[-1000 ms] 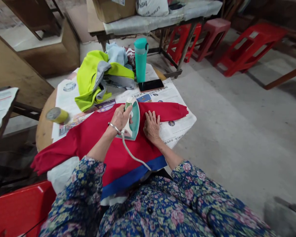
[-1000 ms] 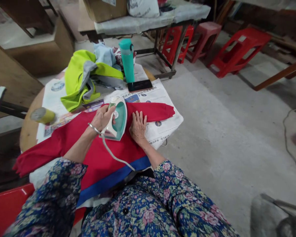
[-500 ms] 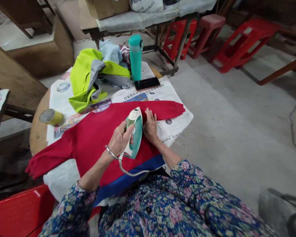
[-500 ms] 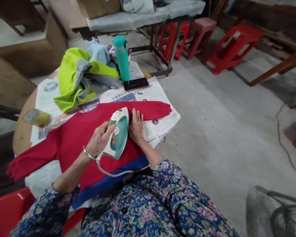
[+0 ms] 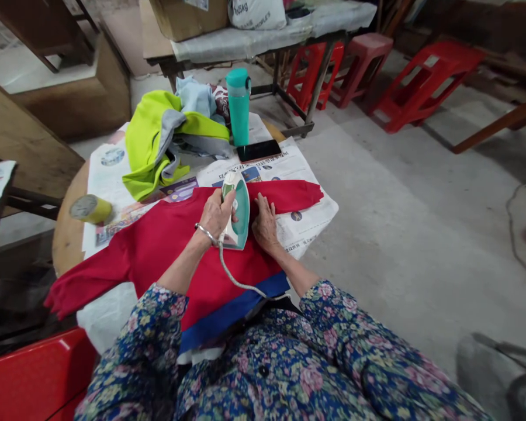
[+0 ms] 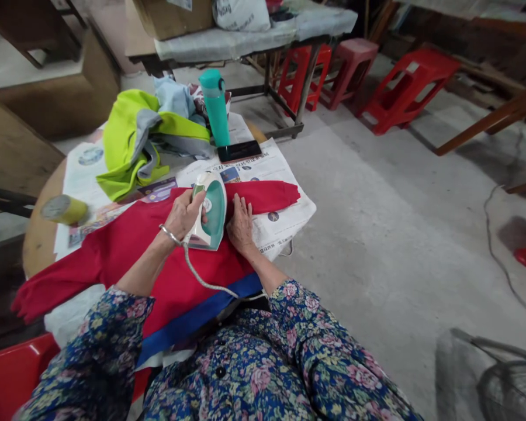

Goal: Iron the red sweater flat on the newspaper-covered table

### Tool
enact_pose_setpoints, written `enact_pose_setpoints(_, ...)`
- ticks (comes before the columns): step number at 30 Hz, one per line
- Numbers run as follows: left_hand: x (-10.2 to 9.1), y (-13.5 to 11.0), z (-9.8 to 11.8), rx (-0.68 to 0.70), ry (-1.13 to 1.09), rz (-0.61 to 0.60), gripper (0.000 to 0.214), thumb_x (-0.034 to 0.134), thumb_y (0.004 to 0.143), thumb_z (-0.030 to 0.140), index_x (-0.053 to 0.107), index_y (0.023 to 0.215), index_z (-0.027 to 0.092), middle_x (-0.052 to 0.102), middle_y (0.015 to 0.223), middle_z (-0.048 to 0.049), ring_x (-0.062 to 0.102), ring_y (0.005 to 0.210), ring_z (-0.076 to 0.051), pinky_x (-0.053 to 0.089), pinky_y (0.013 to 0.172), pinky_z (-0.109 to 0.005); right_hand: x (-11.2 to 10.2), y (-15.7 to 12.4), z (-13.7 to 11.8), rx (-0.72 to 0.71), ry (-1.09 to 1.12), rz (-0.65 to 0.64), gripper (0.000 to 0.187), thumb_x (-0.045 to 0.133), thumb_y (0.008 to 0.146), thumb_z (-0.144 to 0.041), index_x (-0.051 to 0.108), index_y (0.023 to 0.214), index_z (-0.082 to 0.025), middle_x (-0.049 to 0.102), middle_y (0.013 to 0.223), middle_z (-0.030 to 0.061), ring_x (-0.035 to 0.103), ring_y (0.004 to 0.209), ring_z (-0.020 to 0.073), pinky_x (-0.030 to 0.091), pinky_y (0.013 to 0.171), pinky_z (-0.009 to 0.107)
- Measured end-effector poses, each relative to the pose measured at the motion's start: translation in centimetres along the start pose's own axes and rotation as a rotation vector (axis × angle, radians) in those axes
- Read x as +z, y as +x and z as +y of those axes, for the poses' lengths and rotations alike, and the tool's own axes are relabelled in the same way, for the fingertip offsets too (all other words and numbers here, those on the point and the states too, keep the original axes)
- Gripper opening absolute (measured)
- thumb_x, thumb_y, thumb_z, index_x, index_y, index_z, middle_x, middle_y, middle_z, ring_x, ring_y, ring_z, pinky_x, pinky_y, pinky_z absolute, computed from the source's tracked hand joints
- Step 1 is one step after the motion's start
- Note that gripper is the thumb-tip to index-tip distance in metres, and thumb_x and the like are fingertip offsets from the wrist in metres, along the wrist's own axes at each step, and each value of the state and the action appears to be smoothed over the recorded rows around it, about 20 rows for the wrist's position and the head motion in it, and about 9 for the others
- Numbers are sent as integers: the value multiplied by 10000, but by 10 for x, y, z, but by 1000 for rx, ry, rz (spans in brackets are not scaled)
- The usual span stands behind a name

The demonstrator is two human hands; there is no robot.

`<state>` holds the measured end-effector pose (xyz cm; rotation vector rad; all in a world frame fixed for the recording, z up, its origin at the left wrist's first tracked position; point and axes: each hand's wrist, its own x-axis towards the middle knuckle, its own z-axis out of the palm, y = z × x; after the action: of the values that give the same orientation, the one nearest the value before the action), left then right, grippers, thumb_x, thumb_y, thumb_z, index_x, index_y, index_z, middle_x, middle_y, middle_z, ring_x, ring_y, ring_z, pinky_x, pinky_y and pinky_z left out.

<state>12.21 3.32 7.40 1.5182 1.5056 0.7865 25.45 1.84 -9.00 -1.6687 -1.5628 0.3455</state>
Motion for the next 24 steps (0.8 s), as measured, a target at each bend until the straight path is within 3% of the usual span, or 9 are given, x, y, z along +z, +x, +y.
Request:
enact_pose_setpoints(5,-9,-37,-13,77,-21,-14,271,579,1009,388,526,778,255,592,511,54,593,481,-147,463,538,-255,-6,2,-5,-37,-39,-87,768,405,825,-16,550,1576,-78,647,1581,193,496,1583,312,256,1351,641)
enact_pose_setpoints(12,-18,-35,-15,78,-127,80,274,581,1001,410,529,780,256,566,519,58,565,476,-136,496,568,-264,-18,0,-25,-28,-203,-150,557,405,1024,-136,638,1529,-112,600,1637,169,431,1612,365,258,1334,641)
enact_pose_setpoints(15,-32,-50,-14,84,-127,109,302,591,981,464,522,769,260,573,525,49,561,481,-145,490,554,-274,-27,4,-33,-36,-264,-184,549,440,1028,-154,633,1540,-116,602,1625,196,477,1560,380,329,1290,643)
enact_pose_setpoints(19,-60,-90,-12,65,-66,86,363,579,989,554,551,781,258,604,551,30,561,492,-157,497,557,-294,-35,30,-42,-16,-341,-234,655,473,987,-135,525,1640,-137,581,1620,228,523,1469,405,422,1204,666)
enact_pose_setpoints(22,-75,-115,-14,23,-3,64,392,546,1009,560,552,753,265,604,542,24,560,503,-166,502,566,-299,-27,63,-46,-87,-365,-276,627,460,986,-123,535,1608,-151,480,1712,202,384,1591,393,310,1271,699)
enact_pose_setpoints(24,-80,-125,-18,-16,14,70,394,539,1010,556,544,738,270,610,546,21,557,506,-168,498,559,-298,-17,82,-45,-133,-361,-321,529,479,966,-109,613,1478,-123,499,1691,212,330,1628,380,210,1315,703)
